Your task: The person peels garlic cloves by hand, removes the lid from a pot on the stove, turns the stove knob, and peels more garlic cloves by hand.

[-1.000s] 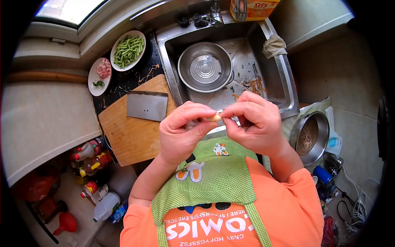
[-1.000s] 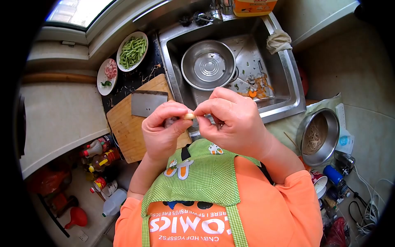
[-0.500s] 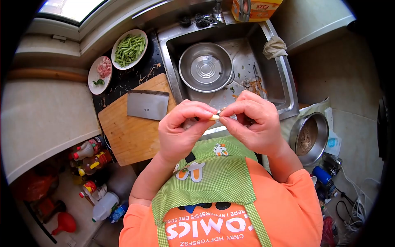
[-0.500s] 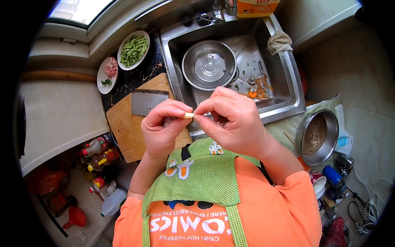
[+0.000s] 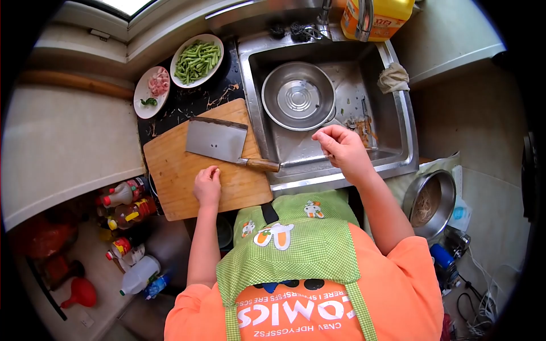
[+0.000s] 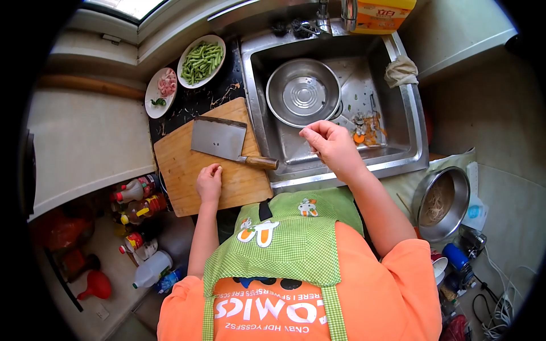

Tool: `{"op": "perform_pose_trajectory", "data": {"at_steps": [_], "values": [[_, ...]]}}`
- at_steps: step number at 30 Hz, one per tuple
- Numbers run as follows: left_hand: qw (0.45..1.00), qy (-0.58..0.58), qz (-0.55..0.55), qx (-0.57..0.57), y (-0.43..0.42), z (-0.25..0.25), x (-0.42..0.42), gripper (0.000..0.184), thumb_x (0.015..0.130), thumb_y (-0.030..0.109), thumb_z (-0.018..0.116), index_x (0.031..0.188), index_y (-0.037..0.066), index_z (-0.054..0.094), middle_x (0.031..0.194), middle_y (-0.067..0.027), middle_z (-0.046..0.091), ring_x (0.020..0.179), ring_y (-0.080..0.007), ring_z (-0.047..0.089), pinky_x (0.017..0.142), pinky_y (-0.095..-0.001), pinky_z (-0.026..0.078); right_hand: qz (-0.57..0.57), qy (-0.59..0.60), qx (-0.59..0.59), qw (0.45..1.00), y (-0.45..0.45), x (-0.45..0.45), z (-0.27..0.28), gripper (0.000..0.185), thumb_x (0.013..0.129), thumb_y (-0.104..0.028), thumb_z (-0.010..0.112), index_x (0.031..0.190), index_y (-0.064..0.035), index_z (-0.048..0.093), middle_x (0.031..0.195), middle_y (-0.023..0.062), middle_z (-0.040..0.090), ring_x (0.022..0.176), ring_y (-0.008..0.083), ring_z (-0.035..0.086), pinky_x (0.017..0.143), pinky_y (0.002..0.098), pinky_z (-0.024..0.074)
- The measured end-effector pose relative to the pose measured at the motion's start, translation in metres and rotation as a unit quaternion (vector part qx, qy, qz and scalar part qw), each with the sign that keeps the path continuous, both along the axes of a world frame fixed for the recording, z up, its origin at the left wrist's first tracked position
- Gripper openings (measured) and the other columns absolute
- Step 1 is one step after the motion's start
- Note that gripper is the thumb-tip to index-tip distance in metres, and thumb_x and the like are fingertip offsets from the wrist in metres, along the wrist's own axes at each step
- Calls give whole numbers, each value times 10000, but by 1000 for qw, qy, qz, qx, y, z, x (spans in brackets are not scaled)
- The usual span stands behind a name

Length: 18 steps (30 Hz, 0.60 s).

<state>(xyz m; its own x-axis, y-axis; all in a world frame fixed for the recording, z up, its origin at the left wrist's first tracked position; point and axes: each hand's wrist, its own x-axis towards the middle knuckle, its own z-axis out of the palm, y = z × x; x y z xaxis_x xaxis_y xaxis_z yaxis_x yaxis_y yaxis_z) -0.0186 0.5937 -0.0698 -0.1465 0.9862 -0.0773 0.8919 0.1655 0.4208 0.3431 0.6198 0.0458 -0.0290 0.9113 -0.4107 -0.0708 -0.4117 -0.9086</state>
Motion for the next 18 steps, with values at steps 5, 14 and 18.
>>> {"op": "perform_pose_trajectory", "data": {"at_steps": [5,14,18], "values": [[995,29,84,53,7,36,30,315,811,303,642,1058,111,601,927,-72,540,761,-208,560,680,-346,469,-38,274,-139,951,1,7,0,246,932,-261,502,1000,-38,578,624,-31,480,451,11,315,391,183,212],[481,-826,-2,-295,37,143,159,494,781,-22,503,1263,-11,398,1103,-131,540,1086,-233,515,962,-384,410,-46,-143,144,978,-7,-1,13,94,794,-97,669,863,-35,656,719,-18,516,634,40,478,522,155,370],[642,-730,-45,-232,33,171,191,478,841,-25,520,1293,-17,365,1127,-120,527,1096,-188,511,935,-325,439,-48,-203,258,943,-8,7,37,185,709,-49,726,885,-62,671,820,17,568,633,58,513,511,184,402]]}}
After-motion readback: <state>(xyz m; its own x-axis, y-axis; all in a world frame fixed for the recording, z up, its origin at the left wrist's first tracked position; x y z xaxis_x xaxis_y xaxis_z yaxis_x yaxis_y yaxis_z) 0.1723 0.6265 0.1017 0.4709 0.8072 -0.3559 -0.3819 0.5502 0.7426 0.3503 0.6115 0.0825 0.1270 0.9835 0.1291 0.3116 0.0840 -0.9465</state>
